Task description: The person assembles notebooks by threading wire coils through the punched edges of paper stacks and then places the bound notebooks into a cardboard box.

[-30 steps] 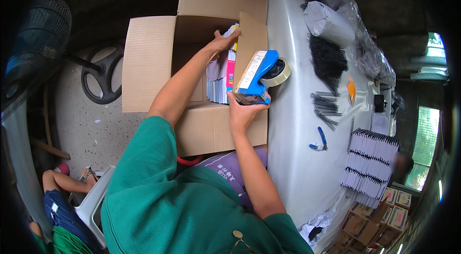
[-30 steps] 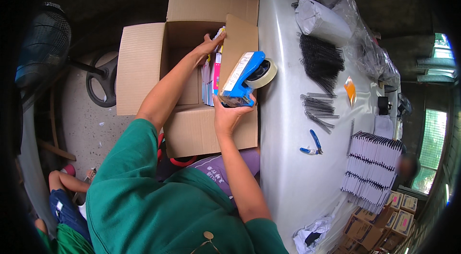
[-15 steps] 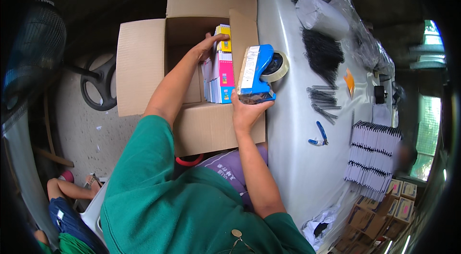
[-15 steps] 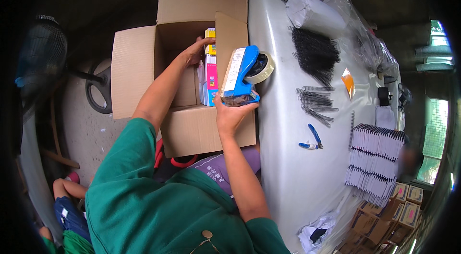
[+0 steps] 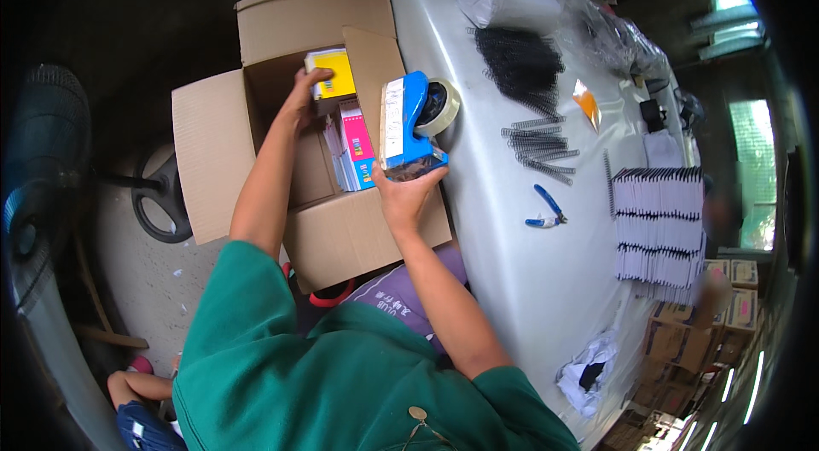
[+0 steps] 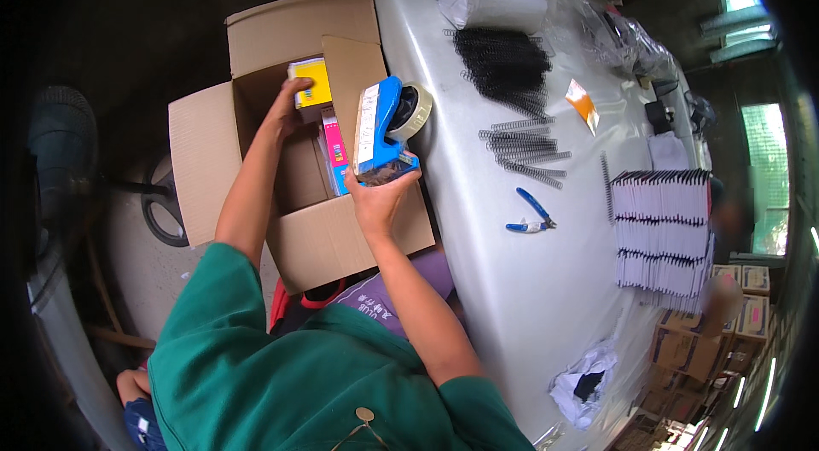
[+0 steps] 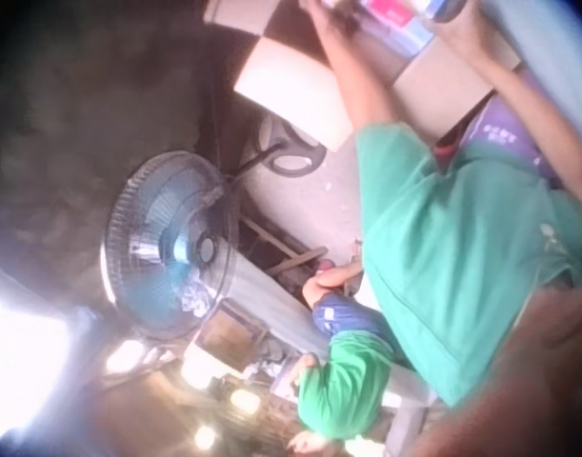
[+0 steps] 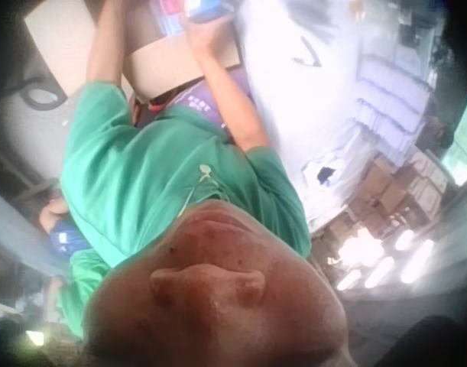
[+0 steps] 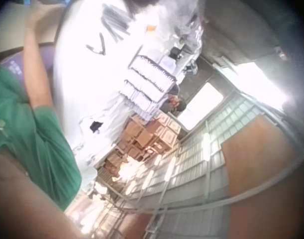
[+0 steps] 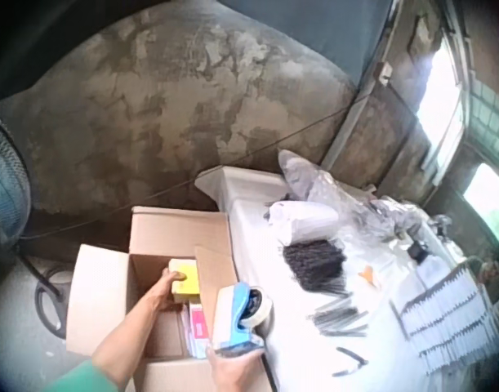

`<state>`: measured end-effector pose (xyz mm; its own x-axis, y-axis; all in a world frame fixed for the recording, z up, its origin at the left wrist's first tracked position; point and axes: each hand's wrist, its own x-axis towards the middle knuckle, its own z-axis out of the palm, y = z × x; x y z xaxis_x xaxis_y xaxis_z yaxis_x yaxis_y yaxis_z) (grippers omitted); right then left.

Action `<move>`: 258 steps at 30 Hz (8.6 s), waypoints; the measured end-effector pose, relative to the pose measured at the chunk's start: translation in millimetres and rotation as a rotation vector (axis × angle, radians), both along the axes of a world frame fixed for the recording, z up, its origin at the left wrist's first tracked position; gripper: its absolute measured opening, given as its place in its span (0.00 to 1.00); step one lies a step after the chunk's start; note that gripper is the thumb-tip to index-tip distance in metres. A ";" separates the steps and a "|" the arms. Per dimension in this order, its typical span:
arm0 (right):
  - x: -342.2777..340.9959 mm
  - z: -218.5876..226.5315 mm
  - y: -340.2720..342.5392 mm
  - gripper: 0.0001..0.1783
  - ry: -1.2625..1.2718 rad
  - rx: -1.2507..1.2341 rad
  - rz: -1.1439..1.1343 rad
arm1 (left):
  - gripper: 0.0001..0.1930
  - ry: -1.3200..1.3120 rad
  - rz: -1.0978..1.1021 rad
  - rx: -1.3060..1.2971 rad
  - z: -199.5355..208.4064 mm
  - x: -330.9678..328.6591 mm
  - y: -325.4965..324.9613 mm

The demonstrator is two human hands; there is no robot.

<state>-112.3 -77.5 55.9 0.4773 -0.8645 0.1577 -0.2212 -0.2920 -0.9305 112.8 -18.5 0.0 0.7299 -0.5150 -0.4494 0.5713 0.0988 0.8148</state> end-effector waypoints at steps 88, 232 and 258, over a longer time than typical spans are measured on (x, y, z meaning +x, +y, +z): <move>-471.6 89.3 -37.3 0.15 -0.348 0.063 -0.340 | 0.47 -0.537 -1.596 -0.231 191.9 -534.5 -255.3; -361.6 74.5 -40.2 0.22 -0.119 -0.483 -0.273 | 0.52 -2.036 -0.715 -0.490 155.9 -404.9 -143.1; -358.1 80.4 -42.1 0.14 -0.331 -0.169 -0.279 | 0.31 -1.974 -1.758 0.380 229.2 -429.0 -151.0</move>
